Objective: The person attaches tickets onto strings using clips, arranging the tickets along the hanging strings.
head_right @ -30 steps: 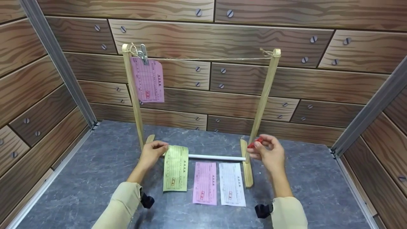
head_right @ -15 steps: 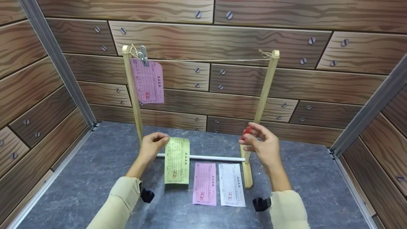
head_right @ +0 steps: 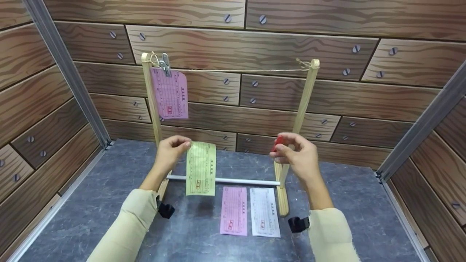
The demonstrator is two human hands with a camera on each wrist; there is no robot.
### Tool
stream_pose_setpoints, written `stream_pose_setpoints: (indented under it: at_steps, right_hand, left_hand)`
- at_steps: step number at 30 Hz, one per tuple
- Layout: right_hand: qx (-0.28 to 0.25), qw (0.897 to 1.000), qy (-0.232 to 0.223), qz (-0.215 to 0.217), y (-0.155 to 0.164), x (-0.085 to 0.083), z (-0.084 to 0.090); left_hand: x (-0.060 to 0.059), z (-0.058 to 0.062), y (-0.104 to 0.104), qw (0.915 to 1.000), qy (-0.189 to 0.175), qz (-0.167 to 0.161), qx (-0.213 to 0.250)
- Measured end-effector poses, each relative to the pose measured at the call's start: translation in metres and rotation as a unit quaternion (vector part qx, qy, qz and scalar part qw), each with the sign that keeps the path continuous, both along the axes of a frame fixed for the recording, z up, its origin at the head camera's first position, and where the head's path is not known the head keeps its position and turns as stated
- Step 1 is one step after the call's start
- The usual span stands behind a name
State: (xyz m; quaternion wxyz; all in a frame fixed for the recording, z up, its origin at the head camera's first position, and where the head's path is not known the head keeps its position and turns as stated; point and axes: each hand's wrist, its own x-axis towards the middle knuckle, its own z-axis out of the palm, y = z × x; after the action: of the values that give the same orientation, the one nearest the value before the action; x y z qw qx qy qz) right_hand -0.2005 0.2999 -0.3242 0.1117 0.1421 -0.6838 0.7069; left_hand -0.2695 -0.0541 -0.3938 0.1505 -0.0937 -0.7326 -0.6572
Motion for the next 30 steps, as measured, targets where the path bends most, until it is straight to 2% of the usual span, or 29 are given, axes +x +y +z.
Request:
stream_pose_setpoints:
  at_steps: [9,16,30]
  right_hand:
    - [0.041,0.999,0.017,0.012,-0.008,-0.005,0.013]
    - [0.037,0.999,0.013,0.006,-0.013,-0.008,0.02]
    - [0.065,0.998,0.024,-0.003,-0.022,-0.01,0.039]
  left_hand:
    - [-0.005,0.026,0.005,0.9997,0.024,-0.004,0.0]
    - [-0.008,0.049,0.008,0.9992,0.038,0.009,-0.011]
    - [-0.014,0.088,0.012,0.9971,0.069,0.021,-0.024]
